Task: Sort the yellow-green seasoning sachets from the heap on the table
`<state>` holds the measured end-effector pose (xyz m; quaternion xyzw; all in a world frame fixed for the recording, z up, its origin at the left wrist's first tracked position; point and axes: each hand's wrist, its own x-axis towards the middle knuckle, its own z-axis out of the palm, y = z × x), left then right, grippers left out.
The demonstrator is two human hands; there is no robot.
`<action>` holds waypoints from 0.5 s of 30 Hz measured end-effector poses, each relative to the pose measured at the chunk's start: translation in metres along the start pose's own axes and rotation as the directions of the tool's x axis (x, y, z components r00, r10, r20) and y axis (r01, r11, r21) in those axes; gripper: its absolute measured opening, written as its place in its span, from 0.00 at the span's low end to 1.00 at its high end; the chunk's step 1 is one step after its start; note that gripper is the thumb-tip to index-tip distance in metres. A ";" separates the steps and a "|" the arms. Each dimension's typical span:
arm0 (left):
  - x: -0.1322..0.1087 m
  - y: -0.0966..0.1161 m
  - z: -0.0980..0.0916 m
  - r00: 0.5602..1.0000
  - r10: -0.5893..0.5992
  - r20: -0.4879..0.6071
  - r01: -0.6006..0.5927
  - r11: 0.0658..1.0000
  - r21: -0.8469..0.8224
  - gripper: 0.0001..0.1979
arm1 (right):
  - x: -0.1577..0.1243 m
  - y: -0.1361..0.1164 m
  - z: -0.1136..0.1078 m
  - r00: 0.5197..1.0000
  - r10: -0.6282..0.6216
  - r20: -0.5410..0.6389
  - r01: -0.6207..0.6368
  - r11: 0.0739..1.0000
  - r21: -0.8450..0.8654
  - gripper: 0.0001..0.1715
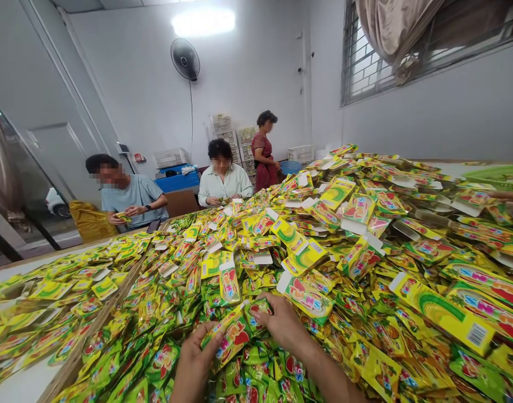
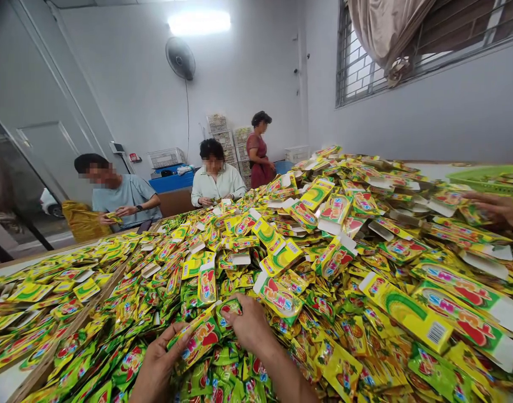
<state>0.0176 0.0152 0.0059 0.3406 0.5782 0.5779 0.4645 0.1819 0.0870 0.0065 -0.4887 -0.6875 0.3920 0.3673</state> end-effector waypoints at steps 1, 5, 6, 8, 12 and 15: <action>-0.001 0.000 0.000 1.000 -0.008 0.021 0.008 1.000 0.000 0.14 | -0.001 -0.001 0.001 1.000 -0.003 -0.006 0.003 1.000 -0.008 0.09; 0.002 -0.003 -0.002 0.993 -0.061 0.106 0.068 0.996 -0.065 0.15 | -0.002 -0.002 0.009 0.996 -0.073 -0.058 0.072 0.997 -0.021 0.11; 0.004 -0.004 -0.002 0.991 -0.071 0.114 0.083 0.991 -0.101 0.15 | -0.003 -0.002 0.010 0.994 -0.081 -0.073 0.080 0.997 -0.016 0.13; 0.006 -0.006 -0.003 0.991 -0.085 0.106 0.103 0.979 -0.176 0.16 | -0.004 -0.003 0.013 0.993 -0.090 -0.083 0.092 0.996 0.015 0.17; 0.009 -0.006 -0.005 0.989 -0.115 0.093 0.139 0.941 -0.310 0.15 | -0.007 -0.006 0.016 0.987 -0.154 -0.045 0.158 0.983 0.090 0.22; 0.009 -0.005 -0.007 0.985 -0.119 0.129 0.159 0.915 -0.371 0.14 | -0.008 -0.007 0.020 0.977 -0.139 -0.163 0.151 0.986 0.064 0.16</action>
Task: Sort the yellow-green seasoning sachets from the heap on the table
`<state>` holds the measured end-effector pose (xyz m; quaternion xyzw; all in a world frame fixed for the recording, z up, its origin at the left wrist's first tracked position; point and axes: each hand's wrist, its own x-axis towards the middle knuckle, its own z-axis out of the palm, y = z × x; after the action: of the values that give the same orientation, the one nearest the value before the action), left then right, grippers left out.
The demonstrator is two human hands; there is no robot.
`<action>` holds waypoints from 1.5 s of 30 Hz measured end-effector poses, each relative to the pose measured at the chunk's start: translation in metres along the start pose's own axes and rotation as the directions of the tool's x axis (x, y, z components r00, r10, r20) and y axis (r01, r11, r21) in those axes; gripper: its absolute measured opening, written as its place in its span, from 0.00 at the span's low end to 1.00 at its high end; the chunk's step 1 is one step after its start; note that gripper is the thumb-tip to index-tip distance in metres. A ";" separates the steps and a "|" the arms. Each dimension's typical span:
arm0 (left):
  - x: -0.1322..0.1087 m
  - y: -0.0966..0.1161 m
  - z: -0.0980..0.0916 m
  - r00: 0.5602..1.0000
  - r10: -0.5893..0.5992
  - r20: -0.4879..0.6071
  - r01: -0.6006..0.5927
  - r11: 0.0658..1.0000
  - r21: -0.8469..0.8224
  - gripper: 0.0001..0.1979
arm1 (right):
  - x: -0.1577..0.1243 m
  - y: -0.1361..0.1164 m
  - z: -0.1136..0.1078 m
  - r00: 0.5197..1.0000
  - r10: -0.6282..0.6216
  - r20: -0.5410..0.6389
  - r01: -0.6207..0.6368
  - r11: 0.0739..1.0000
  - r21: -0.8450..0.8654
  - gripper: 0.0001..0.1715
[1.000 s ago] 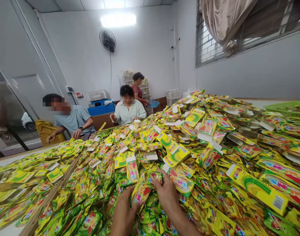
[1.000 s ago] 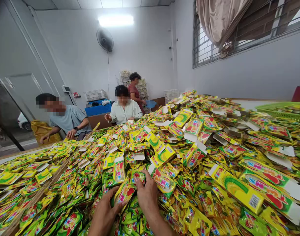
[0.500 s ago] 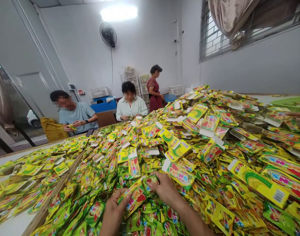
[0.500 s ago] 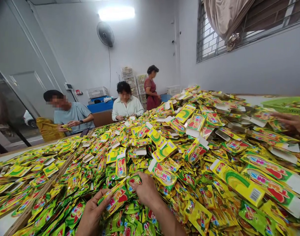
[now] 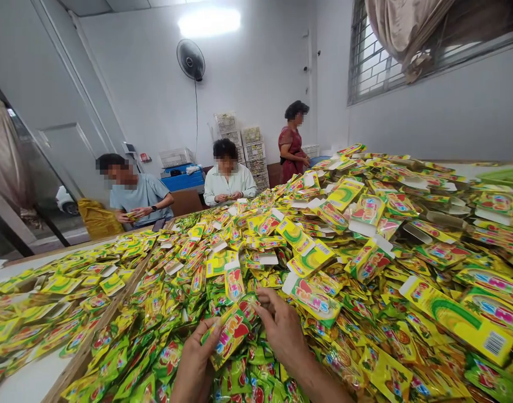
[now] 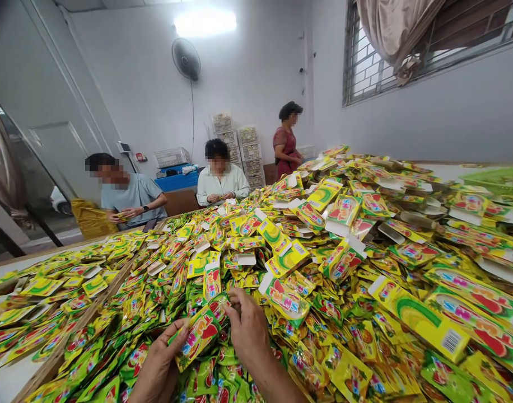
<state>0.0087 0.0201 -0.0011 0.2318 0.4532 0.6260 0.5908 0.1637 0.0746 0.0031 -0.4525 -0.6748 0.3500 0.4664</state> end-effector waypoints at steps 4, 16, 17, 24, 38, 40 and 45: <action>-0.001 0.000 -0.003 1.000 -0.016 -0.015 0.015 0.999 -0.035 0.13 | -0.001 0.002 0.004 0.999 -0.019 -0.050 0.017 0.999 -0.031 0.07; 0.001 -0.001 -0.004 0.999 0.014 -0.046 -0.012 0.998 0.057 0.13 | -0.016 -0.002 0.019 0.948 -0.009 0.317 -0.012 0.998 0.062 0.26; 0.001 -0.002 -0.004 0.998 0.021 -0.053 -0.017 0.997 0.080 0.13 | -0.016 -0.001 0.020 0.941 0.006 0.339 -0.023 0.999 0.047 0.26; 0.000 -0.001 0.009 0.984 0.142 -0.106 -0.130 0.985 0.115 0.12 | -0.008 0.003 0.019 0.995 0.090 0.050 -0.090 0.996 -0.011 0.11; -0.015 0.179 -0.034 0.556 0.689 -0.465 -0.064 0.593 0.803 0.30 | 0.000 0.020 0.010 0.989 0.143 -0.022 -0.137 0.977 0.165 0.22; -0.030 0.217 -0.058 0.313 0.790 -0.527 0.042 0.543 0.839 0.41 | -0.001 0.016 0.008 0.988 0.124 -0.086 -0.116 0.989 0.095 0.20; -0.058 0.192 -0.097 0.465 0.789 -0.403 0.329 0.269 0.905 0.33 | -0.018 -0.001 0.020 0.970 -0.059 0.238 0.085 0.991 -0.101 0.15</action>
<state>-0.1618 -0.0426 0.1281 0.2664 0.8916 0.3542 -0.0934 0.1472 0.0561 -0.0085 -0.4083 -0.7593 0.3459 0.3703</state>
